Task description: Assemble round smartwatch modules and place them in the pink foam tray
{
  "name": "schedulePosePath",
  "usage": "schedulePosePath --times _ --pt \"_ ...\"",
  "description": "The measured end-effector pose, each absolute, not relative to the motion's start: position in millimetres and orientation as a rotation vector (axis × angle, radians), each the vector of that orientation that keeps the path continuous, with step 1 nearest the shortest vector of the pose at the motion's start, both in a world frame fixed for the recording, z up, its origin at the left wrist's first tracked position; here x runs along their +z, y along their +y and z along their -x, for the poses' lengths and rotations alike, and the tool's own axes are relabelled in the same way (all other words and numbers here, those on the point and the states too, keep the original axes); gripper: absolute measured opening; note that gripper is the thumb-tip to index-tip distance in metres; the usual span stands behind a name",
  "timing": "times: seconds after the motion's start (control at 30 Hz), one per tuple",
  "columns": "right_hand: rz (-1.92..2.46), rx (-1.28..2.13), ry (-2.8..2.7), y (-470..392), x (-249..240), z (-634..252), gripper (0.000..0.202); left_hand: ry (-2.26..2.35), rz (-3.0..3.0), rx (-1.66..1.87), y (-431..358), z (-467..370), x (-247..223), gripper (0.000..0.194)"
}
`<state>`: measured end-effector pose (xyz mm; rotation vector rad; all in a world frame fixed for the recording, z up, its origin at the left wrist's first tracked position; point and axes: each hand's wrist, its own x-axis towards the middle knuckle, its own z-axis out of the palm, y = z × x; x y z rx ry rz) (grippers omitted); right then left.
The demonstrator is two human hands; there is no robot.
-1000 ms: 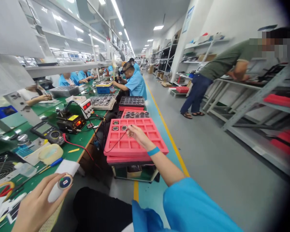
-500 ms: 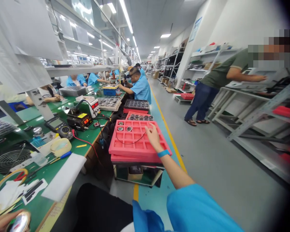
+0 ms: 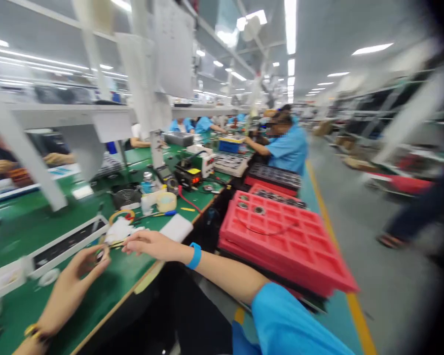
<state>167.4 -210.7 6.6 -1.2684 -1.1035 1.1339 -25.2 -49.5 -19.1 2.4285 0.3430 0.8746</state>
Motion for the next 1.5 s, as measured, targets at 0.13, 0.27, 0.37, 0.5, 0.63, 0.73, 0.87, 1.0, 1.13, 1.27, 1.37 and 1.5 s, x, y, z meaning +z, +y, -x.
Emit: schedulePosePath --times 0.13,0.27,0.37,0.5,0.63,0.73,0.87,1.0,1.13,1.27,1.37,1.5 --pt "1.12 1.408 -1.009 -148 4 -144 0.078 0.493 -2.104 0.831 -45 31 -12 0.047" --pt "1.059 1.558 -1.083 -102 11 -147 0.076 0.544 -1.982 0.965 -31 30 -5 0.048" --pt "1.056 1.62 -1.152 -73 21 -152 0.073 0.572 -1.96 1.047 -17 34 -3 0.051" --pt "1.078 1.654 -1.266 -43 26 -154 0.072 0.663 -1.986 1.138 -4 38 -7 0.051" --pt "1.075 1.66 -1.337 -26 17 -156 0.074 0.729 -1.956 1.179 3 36 -15 0.047" --pt "1.086 1.659 -1.326 -24 6 -159 0.077 0.737 -1.936 1.155 2 34 -19 0.049" --pt "1.118 1.671 -1.285 -31 -1 -164 0.08 0.689 -1.967 1.111 -4 32 -19 0.05" --pt "1.08 1.669 -1.25 -36 3 -164 0.08 0.719 -1.911 1.091 -6 34 -14 0.051" --pt "1.052 1.638 -1.24 -35 4 -162 0.079 0.738 -1.749 1.037 -2 35 -13 0.053" --pt "1.066 1.586 -1.245 -32 -3 -161 0.075 0.7 -1.612 0.996 2 35 -14 0.055" --pt "1.067 1.529 -1.277 -31 -7 -160 0.072 0.675 -1.589 0.976 4 35 -15 0.055" --pt "1.057 1.453 -1.319 -32 -6 -157 0.071 0.679 -1.59 0.983 5 35 -18 0.058"
